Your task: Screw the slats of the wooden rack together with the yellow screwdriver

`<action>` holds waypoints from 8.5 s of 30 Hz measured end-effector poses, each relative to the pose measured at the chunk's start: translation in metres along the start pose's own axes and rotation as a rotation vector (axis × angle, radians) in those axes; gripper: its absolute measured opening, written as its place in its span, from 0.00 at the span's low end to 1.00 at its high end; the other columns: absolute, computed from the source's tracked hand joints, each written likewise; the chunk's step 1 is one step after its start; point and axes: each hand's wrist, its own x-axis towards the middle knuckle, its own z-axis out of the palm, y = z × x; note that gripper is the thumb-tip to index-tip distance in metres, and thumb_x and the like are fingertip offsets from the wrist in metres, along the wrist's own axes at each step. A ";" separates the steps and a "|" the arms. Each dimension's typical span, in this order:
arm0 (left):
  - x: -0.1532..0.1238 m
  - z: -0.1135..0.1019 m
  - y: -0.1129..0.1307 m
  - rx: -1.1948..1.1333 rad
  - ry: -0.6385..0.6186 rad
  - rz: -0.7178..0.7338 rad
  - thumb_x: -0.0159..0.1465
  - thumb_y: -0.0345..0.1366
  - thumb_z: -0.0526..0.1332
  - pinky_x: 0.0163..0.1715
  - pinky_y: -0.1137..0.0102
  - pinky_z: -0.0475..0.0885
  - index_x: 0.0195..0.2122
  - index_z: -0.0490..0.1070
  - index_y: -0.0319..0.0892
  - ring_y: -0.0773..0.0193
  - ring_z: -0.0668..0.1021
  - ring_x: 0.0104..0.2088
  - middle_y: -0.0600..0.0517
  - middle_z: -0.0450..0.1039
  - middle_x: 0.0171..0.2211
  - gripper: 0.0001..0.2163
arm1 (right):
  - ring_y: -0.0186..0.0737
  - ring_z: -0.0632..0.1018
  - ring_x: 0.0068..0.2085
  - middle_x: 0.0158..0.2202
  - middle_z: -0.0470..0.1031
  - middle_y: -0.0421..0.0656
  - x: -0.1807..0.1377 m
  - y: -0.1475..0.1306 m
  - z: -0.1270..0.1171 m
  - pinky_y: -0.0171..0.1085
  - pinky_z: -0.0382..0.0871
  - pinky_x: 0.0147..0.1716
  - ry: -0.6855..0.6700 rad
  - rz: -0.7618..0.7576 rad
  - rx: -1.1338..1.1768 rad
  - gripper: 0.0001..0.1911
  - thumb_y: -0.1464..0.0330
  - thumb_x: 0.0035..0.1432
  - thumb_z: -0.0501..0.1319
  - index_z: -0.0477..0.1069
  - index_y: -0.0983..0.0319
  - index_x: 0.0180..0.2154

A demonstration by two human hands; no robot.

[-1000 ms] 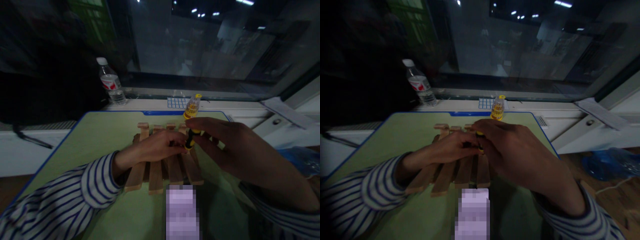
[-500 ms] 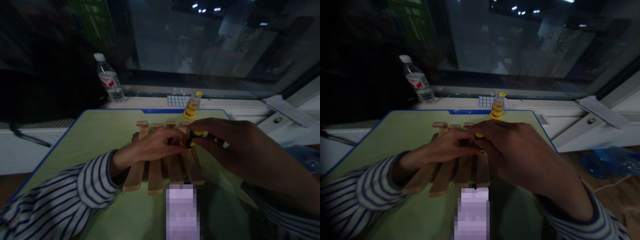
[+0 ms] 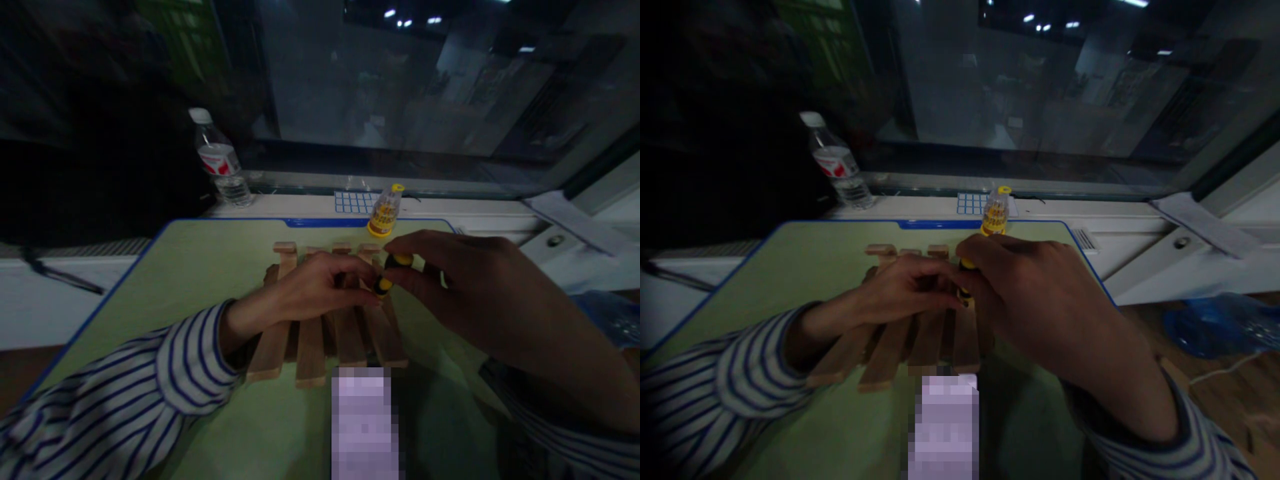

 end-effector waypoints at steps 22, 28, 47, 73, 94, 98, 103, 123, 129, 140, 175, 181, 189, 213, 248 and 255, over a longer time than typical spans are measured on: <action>0.000 -0.001 -0.002 0.002 -0.029 -0.001 0.61 0.34 0.65 0.36 0.74 0.69 0.38 0.76 0.41 0.67 0.78 0.35 0.55 0.78 0.34 0.06 | 0.35 0.80 0.34 0.45 0.79 0.42 0.001 -0.005 -0.004 0.33 0.71 0.30 0.029 -0.023 0.278 0.16 0.68 0.63 0.55 0.67 0.58 0.53; -0.001 -0.001 0.001 -0.003 -0.034 -0.003 0.60 0.34 0.66 0.36 0.75 0.69 0.38 0.75 0.41 0.68 0.78 0.35 0.55 0.78 0.35 0.06 | 0.32 0.80 0.41 0.48 0.79 0.37 0.000 -0.002 -0.004 0.31 0.71 0.40 0.008 -0.078 0.284 0.17 0.74 0.62 0.56 0.69 0.56 0.52; -0.001 0.000 -0.002 0.009 -0.104 -0.039 0.65 0.34 0.60 0.40 0.74 0.71 0.44 0.76 0.43 0.66 0.79 0.40 0.54 0.79 0.40 0.09 | 0.43 0.81 0.31 0.40 0.81 0.43 0.002 -0.005 -0.002 0.37 0.66 0.27 -0.010 0.003 0.014 0.12 0.64 0.65 0.53 0.71 0.57 0.47; -0.002 -0.001 0.000 0.017 -0.114 -0.051 0.65 0.34 0.60 0.38 0.75 0.70 0.41 0.75 0.41 0.67 0.78 0.37 0.54 0.78 0.37 0.06 | 0.35 0.81 0.39 0.46 0.79 0.39 0.000 -0.006 -0.007 0.32 0.71 0.34 -0.004 -0.060 0.294 0.14 0.70 0.64 0.55 0.69 0.58 0.50; -0.011 -0.015 0.024 0.333 0.059 0.059 0.66 0.40 0.58 0.29 0.75 0.67 0.44 0.73 0.43 0.70 0.75 0.29 0.56 0.75 0.30 0.10 | 0.34 0.80 0.44 0.48 0.79 0.35 0.002 -0.001 0.001 0.34 0.72 0.44 -0.010 -0.055 0.349 0.17 0.71 0.64 0.55 0.68 0.53 0.53; -0.017 -0.033 0.029 0.552 0.337 0.142 0.65 0.39 0.58 0.38 0.73 0.70 0.46 0.73 0.43 0.67 0.77 0.36 0.53 0.77 0.39 0.11 | 0.37 0.80 0.45 0.49 0.78 0.38 0.003 0.000 0.001 0.36 0.73 0.44 -0.018 -0.049 0.359 0.17 0.70 0.64 0.55 0.68 0.55 0.53; -0.036 -0.041 0.001 0.703 0.444 0.031 0.65 0.43 0.58 0.49 0.64 0.70 0.50 0.71 0.40 0.59 0.76 0.46 0.47 0.74 0.47 0.16 | 0.37 0.80 0.44 0.48 0.79 0.39 0.003 0.003 0.004 0.37 0.74 0.44 -0.023 -0.020 0.357 0.15 0.69 0.64 0.54 0.69 0.56 0.52; -0.072 -0.013 -0.046 -0.198 0.461 -0.518 0.57 0.47 0.66 0.46 0.65 0.75 0.53 0.65 0.44 0.54 0.77 0.48 0.49 0.74 0.50 0.24 | 0.23 0.80 0.39 0.45 0.79 0.27 0.004 0.004 0.002 0.17 0.70 0.37 -0.053 0.000 0.494 0.11 0.68 0.63 0.56 0.69 0.49 0.47; -0.072 -0.013 -0.042 -0.278 0.423 -0.537 0.59 0.45 0.64 0.46 0.66 0.76 0.56 0.63 0.46 0.54 0.76 0.51 0.50 0.72 0.54 0.25 | 0.26 0.80 0.38 0.44 0.78 0.25 0.004 0.008 0.004 0.19 0.72 0.38 -0.033 0.019 0.439 0.13 0.66 0.62 0.57 0.68 0.45 0.47; -0.072 -0.014 -0.045 -0.236 0.404 -0.454 0.60 0.46 0.63 0.45 0.61 0.76 0.55 0.63 0.43 0.51 0.77 0.48 0.46 0.73 0.51 0.24 | 0.31 0.81 0.36 0.43 0.79 0.29 0.006 0.003 0.002 0.27 0.75 0.40 -0.023 0.023 0.420 0.15 0.70 0.60 0.58 0.69 0.47 0.46; -0.037 -0.037 -0.045 0.426 0.258 0.127 0.66 0.34 0.57 0.45 0.68 0.71 0.46 0.70 0.42 0.64 0.74 0.43 0.49 0.73 0.41 0.08 | 0.30 0.81 0.35 0.42 0.80 0.30 0.006 0.005 0.003 0.25 0.73 0.26 -0.094 0.015 0.493 0.17 0.70 0.60 0.58 0.69 0.47 0.49; -0.041 -0.044 -0.019 0.602 0.282 0.142 0.65 0.36 0.60 0.50 0.63 0.70 0.47 0.68 0.42 0.59 0.72 0.51 0.46 0.70 0.49 0.10 | 0.32 0.81 0.34 0.41 0.80 0.32 0.005 0.005 0.002 0.27 0.74 0.26 -0.087 0.013 0.488 0.17 0.71 0.59 0.59 0.70 0.48 0.48; -0.070 -0.016 0.052 0.477 -0.136 0.163 0.63 0.42 0.61 0.51 0.69 0.73 0.55 0.66 0.52 0.62 0.75 0.52 0.55 0.73 0.52 0.18 | 0.37 0.82 0.38 0.42 0.80 0.32 0.005 0.001 0.002 0.31 0.78 0.31 -0.084 0.063 0.480 0.13 0.66 0.62 0.54 0.71 0.45 0.45; -0.078 0.012 0.037 0.566 -0.097 0.262 0.68 0.32 0.55 0.58 0.73 0.67 0.57 0.66 0.47 0.67 0.74 0.54 0.54 0.71 0.55 0.16 | 0.26 0.79 0.36 0.40 0.79 0.28 0.005 0.006 0.005 0.24 0.70 0.32 -0.050 -0.031 0.505 0.09 0.69 0.62 0.58 0.69 0.49 0.43; 0.003 -0.003 0.016 0.147 0.005 -0.031 0.59 0.40 0.67 0.29 0.76 0.64 0.36 0.75 0.40 0.70 0.75 0.30 0.57 0.75 0.30 0.09 | 0.28 0.80 0.33 0.39 0.81 0.34 0.004 0.008 0.001 0.27 0.67 0.30 -0.012 -0.058 0.376 0.08 0.68 0.63 0.58 0.71 0.56 0.44; 0.004 -0.004 0.017 0.123 -0.051 -0.041 0.61 0.36 0.64 0.27 0.77 0.62 0.34 0.77 0.40 0.71 0.74 0.28 0.58 0.74 0.27 0.06 | 0.32 0.80 0.31 0.33 0.80 0.36 0.003 0.007 0.001 0.30 0.65 0.26 -0.010 -0.027 0.348 0.08 0.64 0.62 0.59 0.71 0.57 0.43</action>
